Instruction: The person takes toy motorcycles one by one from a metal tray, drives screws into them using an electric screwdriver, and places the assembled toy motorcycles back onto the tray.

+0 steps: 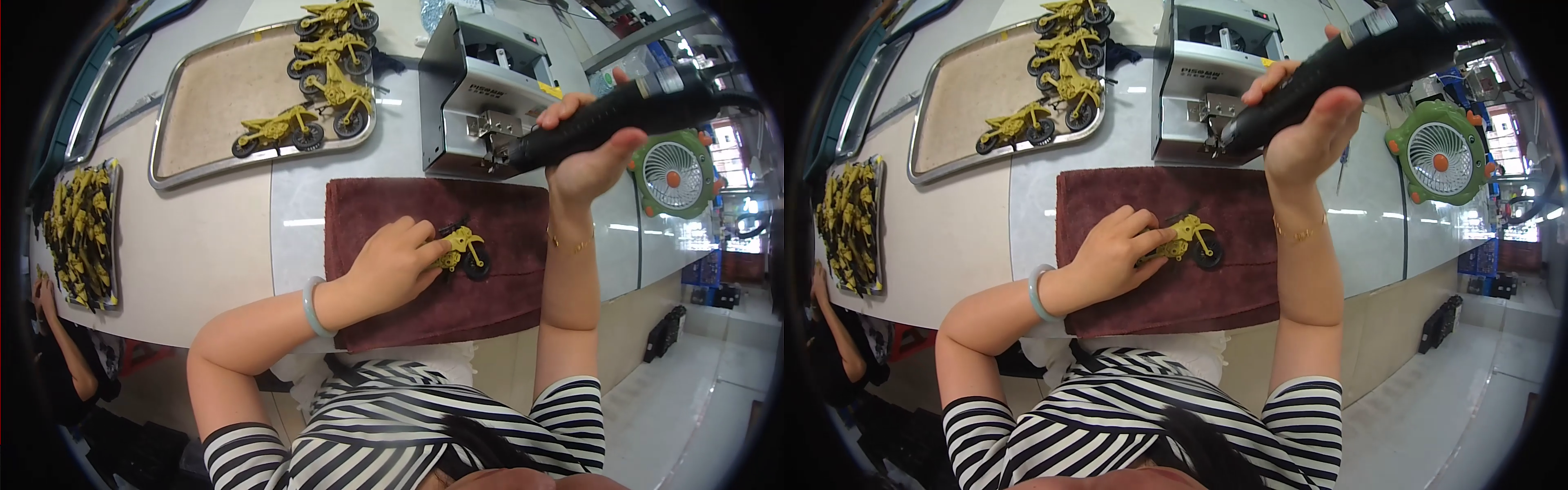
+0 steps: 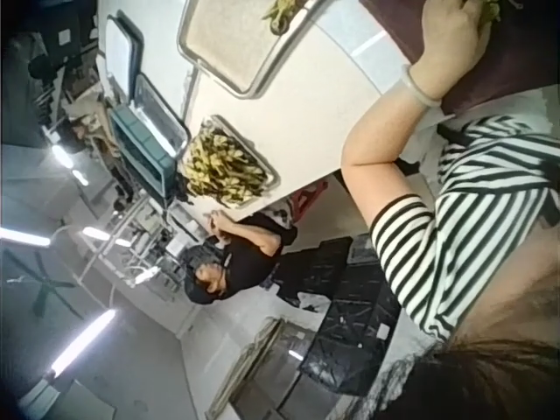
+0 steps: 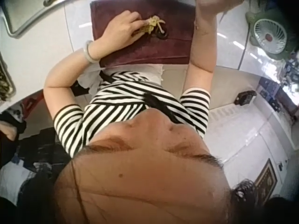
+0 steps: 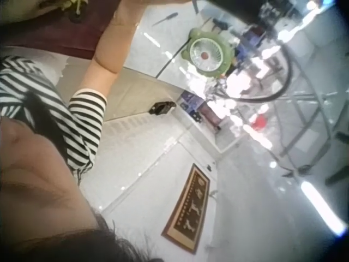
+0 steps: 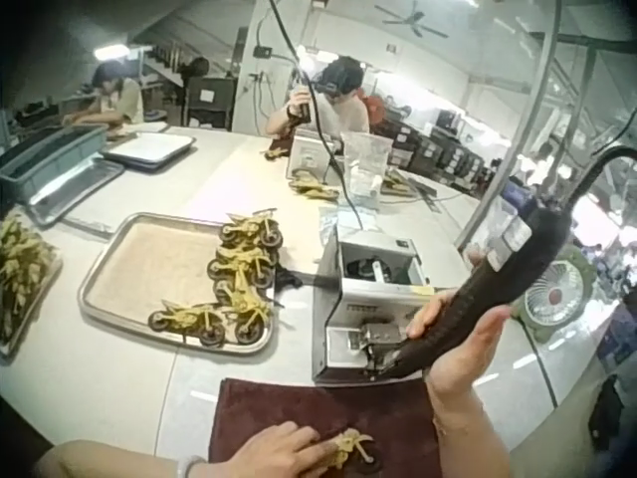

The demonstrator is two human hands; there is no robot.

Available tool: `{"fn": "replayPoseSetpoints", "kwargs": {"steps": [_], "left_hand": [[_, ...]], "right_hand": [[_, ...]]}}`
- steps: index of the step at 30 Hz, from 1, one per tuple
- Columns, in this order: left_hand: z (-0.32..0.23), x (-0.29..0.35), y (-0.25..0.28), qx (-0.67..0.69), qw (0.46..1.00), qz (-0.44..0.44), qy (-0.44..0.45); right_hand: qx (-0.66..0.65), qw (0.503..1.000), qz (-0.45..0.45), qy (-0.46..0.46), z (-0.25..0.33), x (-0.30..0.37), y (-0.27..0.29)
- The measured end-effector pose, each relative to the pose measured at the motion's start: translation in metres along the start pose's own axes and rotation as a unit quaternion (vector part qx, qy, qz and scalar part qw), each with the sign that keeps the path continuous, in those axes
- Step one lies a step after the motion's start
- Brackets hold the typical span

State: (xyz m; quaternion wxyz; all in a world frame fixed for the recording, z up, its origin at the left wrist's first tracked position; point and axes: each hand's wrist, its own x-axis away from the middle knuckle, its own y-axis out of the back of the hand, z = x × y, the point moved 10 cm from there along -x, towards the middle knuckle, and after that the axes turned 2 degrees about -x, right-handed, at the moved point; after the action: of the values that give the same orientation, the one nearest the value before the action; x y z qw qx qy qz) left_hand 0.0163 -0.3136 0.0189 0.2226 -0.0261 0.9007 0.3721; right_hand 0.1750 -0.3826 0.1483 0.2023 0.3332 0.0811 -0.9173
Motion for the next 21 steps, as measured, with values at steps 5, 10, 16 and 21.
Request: {"fn": "replayPoseSetpoints", "kwargs": {"steps": [5, 10, 16, 21], "left_hand": [[0.002, 0.0, -0.001, -0.007, 1.0, -0.001, 0.001], [0.003, 0.003, -0.001, -0.012, 1.0, -0.008, 0.007], [0.004, 0.001, -0.004, -0.004, 1.0, 0.003, 0.012], [0.005, -0.001, -0.006, 0.0, 1.0, 0.013, 0.022]], "right_hand": [[-0.125, 0.988, 0.004, -0.094, 0.004, 0.065, -0.009], [-0.069, 0.994, 0.0, -0.082, 0.02, 0.092, -0.014], [-0.063, 0.993, 0.03, -0.092, 0.007, 0.097, -0.019], [-0.068, 0.991, 0.083, -0.077, 0.001, 0.101, -0.029]]}}
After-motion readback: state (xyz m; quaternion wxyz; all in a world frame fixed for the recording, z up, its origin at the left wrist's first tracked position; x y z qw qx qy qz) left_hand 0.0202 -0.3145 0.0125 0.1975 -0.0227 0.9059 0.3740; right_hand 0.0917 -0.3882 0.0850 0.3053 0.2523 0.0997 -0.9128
